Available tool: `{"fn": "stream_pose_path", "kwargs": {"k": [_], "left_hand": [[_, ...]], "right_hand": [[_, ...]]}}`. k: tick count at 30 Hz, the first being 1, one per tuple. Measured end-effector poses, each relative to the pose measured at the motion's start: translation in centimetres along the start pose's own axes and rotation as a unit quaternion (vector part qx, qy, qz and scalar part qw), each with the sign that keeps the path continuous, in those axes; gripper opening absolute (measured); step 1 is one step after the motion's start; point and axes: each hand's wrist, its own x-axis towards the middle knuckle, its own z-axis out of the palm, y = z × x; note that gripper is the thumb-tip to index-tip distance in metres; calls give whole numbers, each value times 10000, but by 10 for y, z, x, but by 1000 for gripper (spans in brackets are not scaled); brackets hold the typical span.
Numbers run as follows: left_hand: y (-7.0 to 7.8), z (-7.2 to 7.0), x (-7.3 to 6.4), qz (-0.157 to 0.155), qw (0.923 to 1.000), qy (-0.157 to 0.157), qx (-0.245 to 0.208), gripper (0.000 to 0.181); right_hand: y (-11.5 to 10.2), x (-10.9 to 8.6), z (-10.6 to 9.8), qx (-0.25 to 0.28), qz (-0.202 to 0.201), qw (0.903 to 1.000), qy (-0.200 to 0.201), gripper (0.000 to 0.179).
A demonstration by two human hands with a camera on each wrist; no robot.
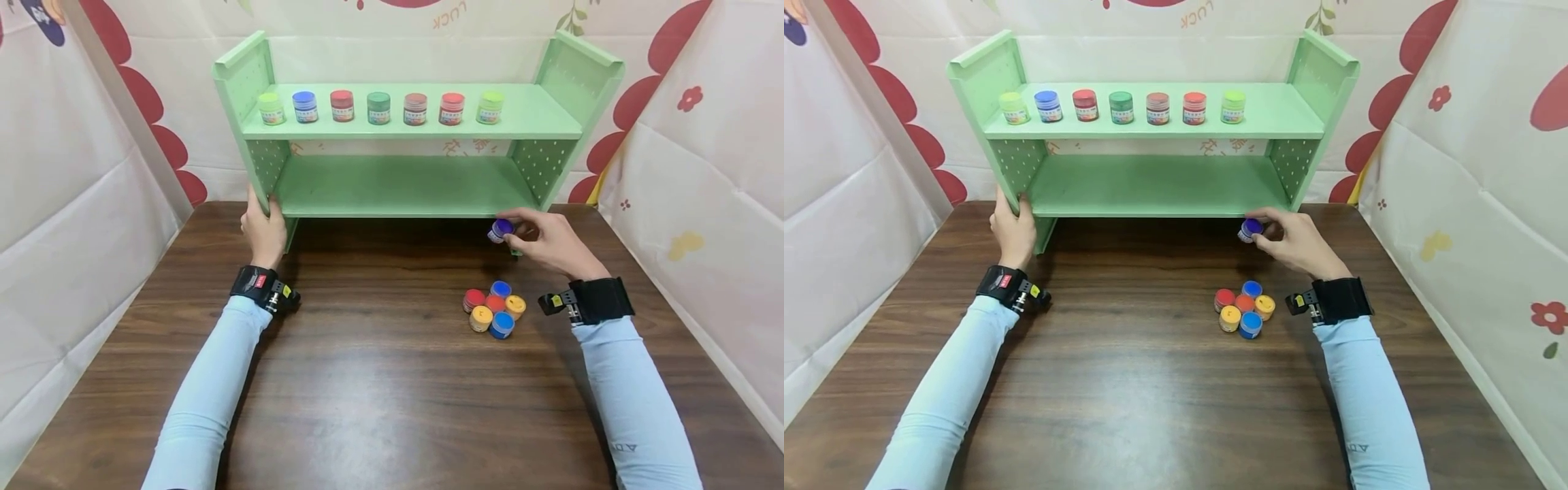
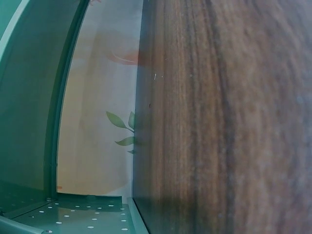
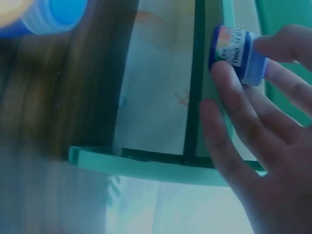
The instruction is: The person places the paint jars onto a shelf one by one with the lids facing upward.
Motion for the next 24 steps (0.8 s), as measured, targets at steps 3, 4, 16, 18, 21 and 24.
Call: {"fn": "stream_pose_path", "kwargs": {"k": [3, 4, 16, 18, 21, 24], "left_hand": [[0, 0, -2, 7, 10000, -14, -16, 45], [0, 0, -2, 20, 10000, -26, -17, 44], [1, 1, -2, 67, 9999, -59, -65, 44], [1, 1, -1, 96, 9999, -35, -72, 44], [-1, -1, -1, 123, 9999, 22, -80, 43], [2, 1, 0, 119, 9998, 61, -148, 43]], "right_hand": [[-2, 2, -4, -64, -117, 9992, 378, 38], [-3, 3, -5, -87, -130, 9985, 520, 37], [-15, 41, -9, -439, 736, 9963, 58, 41], [-17, 47, -9, -546, 798, 9953, -34, 42], [-19, 54, -7, -630, 884, 9940, -164, 42], [-19, 60, -12, -647, 992, 9926, -253, 42]]}}
